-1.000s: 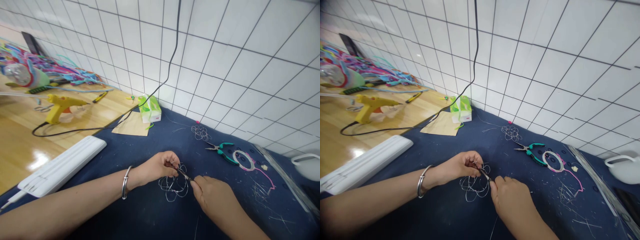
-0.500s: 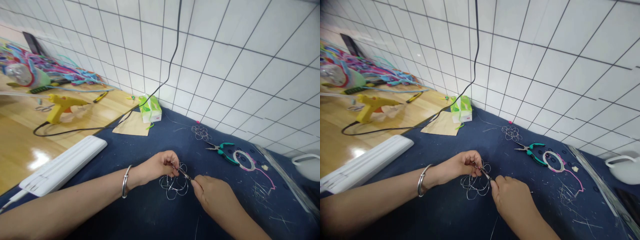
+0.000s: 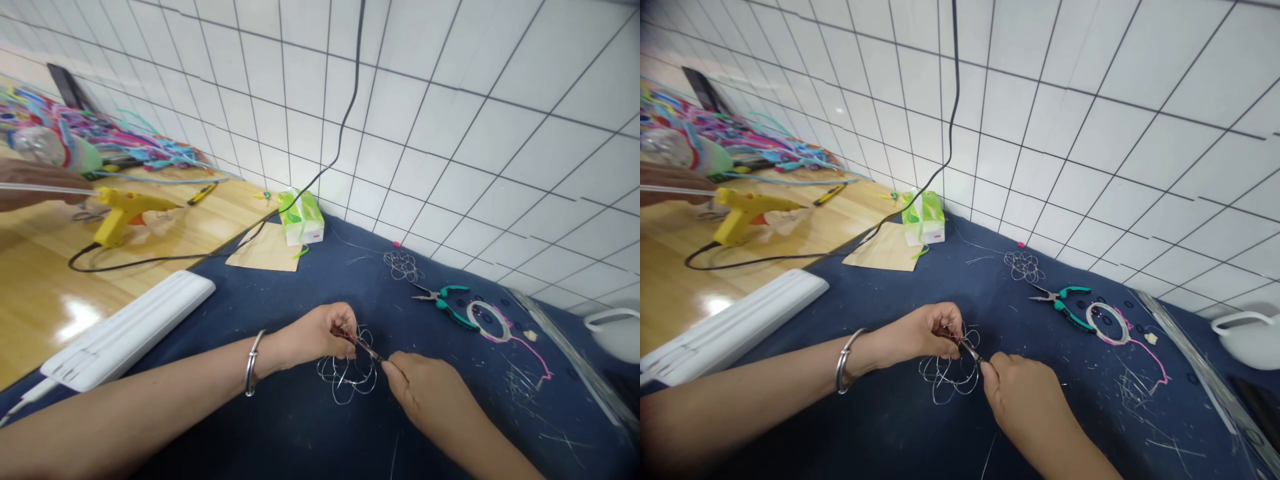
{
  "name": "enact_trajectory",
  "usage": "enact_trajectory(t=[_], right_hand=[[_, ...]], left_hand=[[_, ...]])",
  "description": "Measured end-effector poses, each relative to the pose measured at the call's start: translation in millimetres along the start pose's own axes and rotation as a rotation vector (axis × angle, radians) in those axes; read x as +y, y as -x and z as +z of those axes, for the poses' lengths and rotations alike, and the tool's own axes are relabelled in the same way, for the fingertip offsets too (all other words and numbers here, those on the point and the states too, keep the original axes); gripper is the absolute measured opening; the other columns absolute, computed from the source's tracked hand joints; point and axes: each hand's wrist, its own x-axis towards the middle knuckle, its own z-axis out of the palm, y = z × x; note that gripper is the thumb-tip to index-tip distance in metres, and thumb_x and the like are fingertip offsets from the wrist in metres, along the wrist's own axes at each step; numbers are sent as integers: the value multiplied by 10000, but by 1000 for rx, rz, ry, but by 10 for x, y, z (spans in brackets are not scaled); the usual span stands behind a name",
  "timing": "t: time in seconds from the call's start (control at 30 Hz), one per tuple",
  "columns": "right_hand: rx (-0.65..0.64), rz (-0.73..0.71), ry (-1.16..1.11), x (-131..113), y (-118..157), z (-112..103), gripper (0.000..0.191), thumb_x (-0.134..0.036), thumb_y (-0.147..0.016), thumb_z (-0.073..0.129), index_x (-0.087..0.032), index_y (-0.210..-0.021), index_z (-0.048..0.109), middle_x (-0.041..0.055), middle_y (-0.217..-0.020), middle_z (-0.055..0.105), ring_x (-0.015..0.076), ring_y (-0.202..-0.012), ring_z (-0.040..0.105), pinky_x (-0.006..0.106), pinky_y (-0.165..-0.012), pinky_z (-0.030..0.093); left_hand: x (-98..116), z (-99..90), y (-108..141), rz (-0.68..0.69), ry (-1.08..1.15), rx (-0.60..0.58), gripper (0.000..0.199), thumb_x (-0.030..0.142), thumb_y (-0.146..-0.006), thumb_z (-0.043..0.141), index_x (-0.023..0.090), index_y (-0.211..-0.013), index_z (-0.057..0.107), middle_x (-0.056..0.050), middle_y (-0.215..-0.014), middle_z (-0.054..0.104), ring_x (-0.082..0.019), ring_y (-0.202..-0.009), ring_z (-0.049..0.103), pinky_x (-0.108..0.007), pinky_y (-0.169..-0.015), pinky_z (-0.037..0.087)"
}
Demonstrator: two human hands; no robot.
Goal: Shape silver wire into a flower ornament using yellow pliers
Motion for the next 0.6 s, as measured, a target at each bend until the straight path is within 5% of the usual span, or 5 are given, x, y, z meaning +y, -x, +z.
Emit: enact_trajectory(t=[0.6], right_hand=[[52, -40, 42, -23, -5, 30, 297, -296, -893, 338, -217, -703, 551, 24, -660, 638, 177, -598, 604, 270, -521, 325]], left_hand=[[8, 42, 27, -56, -1, 37, 259, 110, -657, 646, 170, -856, 492, 11, -689, 595, -119, -616, 580, -251, -564, 459]])
